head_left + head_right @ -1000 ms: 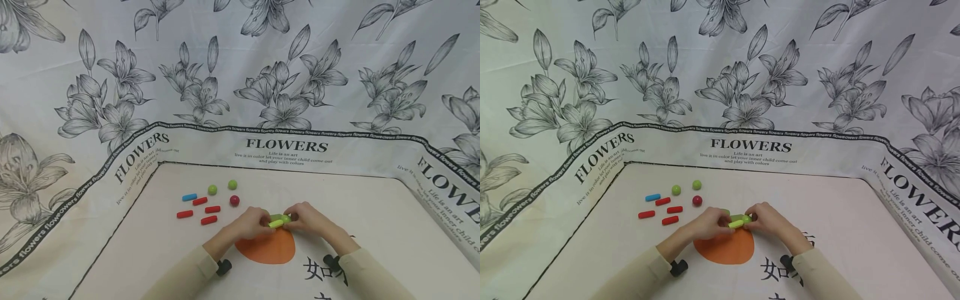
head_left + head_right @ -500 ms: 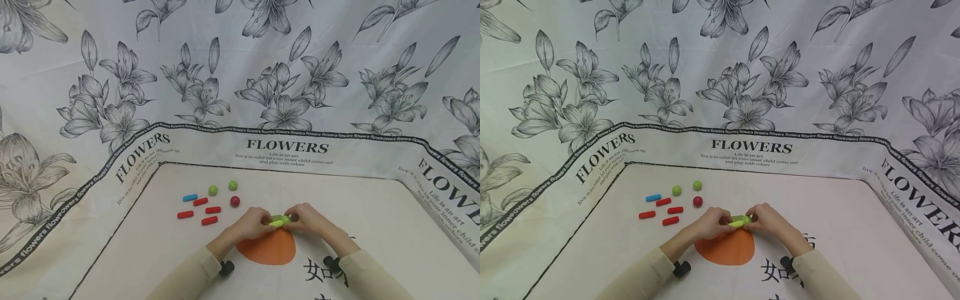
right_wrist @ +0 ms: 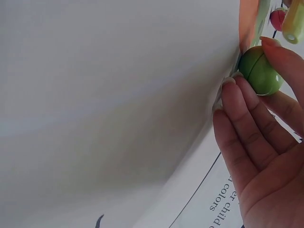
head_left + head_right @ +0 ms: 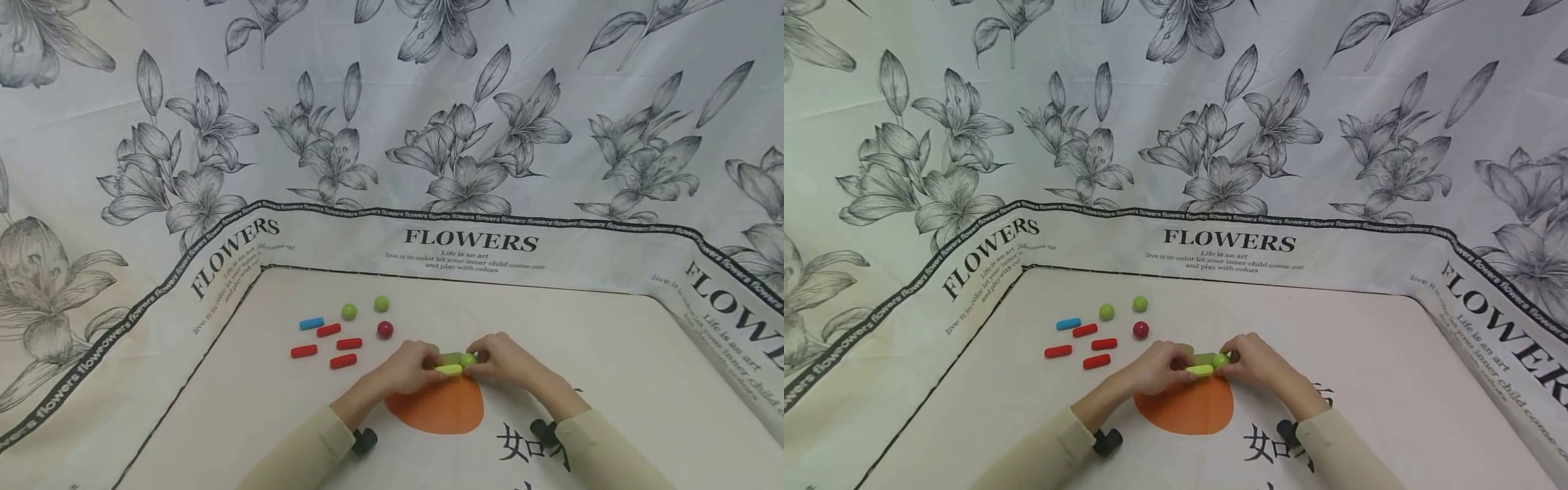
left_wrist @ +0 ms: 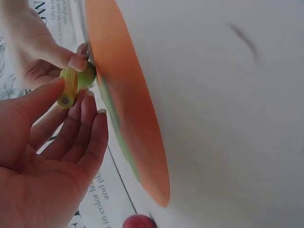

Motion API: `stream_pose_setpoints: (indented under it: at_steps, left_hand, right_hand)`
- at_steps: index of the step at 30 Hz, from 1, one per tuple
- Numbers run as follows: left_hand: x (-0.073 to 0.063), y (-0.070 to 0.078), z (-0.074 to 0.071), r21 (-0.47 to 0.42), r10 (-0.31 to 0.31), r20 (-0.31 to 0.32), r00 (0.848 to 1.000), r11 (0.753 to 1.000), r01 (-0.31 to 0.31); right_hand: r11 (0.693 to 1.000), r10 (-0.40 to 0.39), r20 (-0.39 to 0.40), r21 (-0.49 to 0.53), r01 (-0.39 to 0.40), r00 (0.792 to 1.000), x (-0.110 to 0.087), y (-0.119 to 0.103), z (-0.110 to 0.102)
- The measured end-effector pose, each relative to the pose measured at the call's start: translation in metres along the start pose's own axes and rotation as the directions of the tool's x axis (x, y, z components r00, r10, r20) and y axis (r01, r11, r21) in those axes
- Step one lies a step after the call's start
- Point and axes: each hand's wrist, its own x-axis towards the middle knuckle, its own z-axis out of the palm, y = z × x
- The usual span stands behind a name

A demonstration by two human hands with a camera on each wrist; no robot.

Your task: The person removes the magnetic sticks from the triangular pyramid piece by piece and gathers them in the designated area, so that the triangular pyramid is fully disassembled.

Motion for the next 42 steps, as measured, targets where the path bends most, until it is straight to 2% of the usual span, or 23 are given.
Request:
stream_pose_setpoints:
  at_steps: [4, 7, 14, 19, 22, 27, 33, 37, 42]
  left_hand:
    - [-0.01, -0.003, -0.009, -0.016, 0.001, -0.018, 1.0, 1.0, -0.001]
    - [-0.022, -0.009, -0.018, -0.046, -0.027, -0.04, 0.999, 0.999, 0.026]
    - [-0.059, -0.03, -0.045, -0.068, -0.037, -0.076, 0.996, 0.997, 0.032]
    - [-0.091, -0.06, -0.072, -0.03, -0.013, -0.067, 0.998, 0.999, 0.011]
    - [-0.108, -0.081, -0.088, -0.018, -0.011, -0.035, 0.999, 1.0, 0.011]
    - [-0.129, -0.116, -0.108, -0.008, -0.004, -0.004, 1.0, 1.0, 0.004]
    - [-0.138, -0.141, -0.122, -0.002, 0.002, -0.001, 1.0, 1.0, -0.002]
    - [-0.138, -0.145, -0.126, -0.012, 0.008, 0.006, 1.0, 1.0, -0.008]
    - [-0.134, -0.143, -0.123, -0.01, -0.013, 0.019, 1.0, 1.0, 0.013]
  right_hand:
    - [1.0, 0.011, 0.004, 0.002, -0.011, 1.0, -0.001, -0.003, -0.002]
    - [1.0, 0.018, 0.009, 0.01, -0.018, 1.0, -0.001, -0.004, -0.002]
    - [0.999, 0.037, 0.006, 0.027, -0.037, 0.999, 0.0, -0.003, 0.0]
    - [0.999, 0.039, 0.001, 0.033, -0.039, 0.999, -0.001, -0.003, -0.001]
    - [0.999, 0.043, 0.001, 0.029, -0.043, 0.999, -0.002, -0.005, -0.002]
    - [0.999, 0.04, 0.004, 0.032, -0.04, 0.999, -0.002, -0.006, -0.001]
    - [0.999, 0.032, -0.001, 0.026, -0.032, 0.999, -0.003, -0.004, -0.001]
    - [0.999, 0.024, 0.0, 0.031, -0.024, 1.0, -0.003, -0.002, 0.0]
    - [0.999, 0.033, -0.02, 0.029, -0.032, 0.999, -0.003, 0.0, 0.002]
